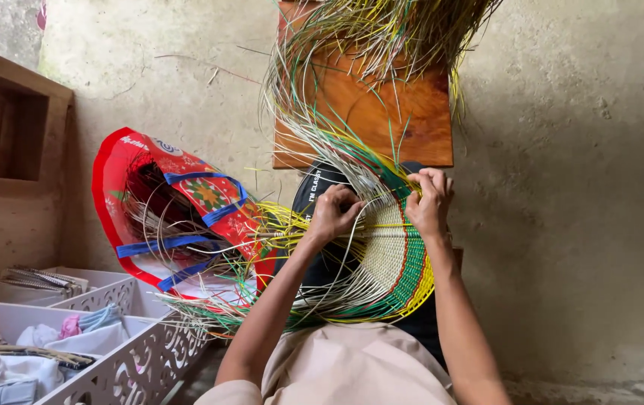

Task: Weaving a decorative fan using colored straw fibers

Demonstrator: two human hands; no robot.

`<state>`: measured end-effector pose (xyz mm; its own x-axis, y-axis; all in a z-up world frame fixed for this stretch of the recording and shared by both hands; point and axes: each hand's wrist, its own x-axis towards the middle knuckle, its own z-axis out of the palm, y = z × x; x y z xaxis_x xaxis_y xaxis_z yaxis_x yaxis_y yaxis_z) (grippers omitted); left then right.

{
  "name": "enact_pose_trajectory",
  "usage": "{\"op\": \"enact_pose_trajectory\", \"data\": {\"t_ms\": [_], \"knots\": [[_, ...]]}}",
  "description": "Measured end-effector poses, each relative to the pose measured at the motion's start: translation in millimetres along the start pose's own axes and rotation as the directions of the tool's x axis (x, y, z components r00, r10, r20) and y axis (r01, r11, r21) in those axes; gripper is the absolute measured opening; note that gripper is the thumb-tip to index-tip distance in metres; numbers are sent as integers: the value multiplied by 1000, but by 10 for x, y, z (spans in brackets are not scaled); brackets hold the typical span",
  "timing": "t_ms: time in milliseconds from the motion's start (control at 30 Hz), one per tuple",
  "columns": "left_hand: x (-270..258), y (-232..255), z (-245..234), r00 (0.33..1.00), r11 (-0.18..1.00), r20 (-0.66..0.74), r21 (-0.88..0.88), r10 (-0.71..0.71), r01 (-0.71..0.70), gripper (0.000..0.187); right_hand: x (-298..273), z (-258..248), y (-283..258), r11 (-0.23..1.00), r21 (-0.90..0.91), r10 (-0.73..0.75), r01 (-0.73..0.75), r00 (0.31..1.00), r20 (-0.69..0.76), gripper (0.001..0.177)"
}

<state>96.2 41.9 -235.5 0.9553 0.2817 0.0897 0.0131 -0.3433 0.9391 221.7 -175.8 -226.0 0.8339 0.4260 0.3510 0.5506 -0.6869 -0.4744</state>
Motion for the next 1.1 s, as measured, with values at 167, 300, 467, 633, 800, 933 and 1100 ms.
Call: {"op": "enact_pose_trajectory", "data": {"t_ms": [167, 300, 467, 633, 800, 933, 1100], "knots": [[-1, -19, 31, 999, 999, -46, 37, -7, 8, 12, -3, -7, -158, 1000, 17, -15, 14, 997, 71, 25], [19, 23, 42, 999, 998, -34, 66, -13, 15, 11, -58, 9, -184, 997, 46, 48, -54, 991, 123, 30], [19, -99, 69, 999, 999, 25, 11, -31, 31, 10, -39, 66, -39, 991, 128, 26, -30, 999, 35, 36], [56, -87, 101, 1000, 998, -6, 51, -20, 21, 12, 11, -95, -124, 884, 427, 195, -191, 980, 35, 17], [115, 75, 122, 992, 966, -13, 230, 128, -121, 10, -21, -52, 117, 748, 571, 343, -339, 933, 104, 13], [236, 321, 97, 966, 871, -23, 439, 256, -220, 12, -52, 43, 280, 792, 510, 313, -335, 941, 131, 11], [329, 490, 63, 953, 837, 85, 460, 290, -296, 12, 30, 87, 201, 959, 281, -19, -30, 985, 171, 22]]}}
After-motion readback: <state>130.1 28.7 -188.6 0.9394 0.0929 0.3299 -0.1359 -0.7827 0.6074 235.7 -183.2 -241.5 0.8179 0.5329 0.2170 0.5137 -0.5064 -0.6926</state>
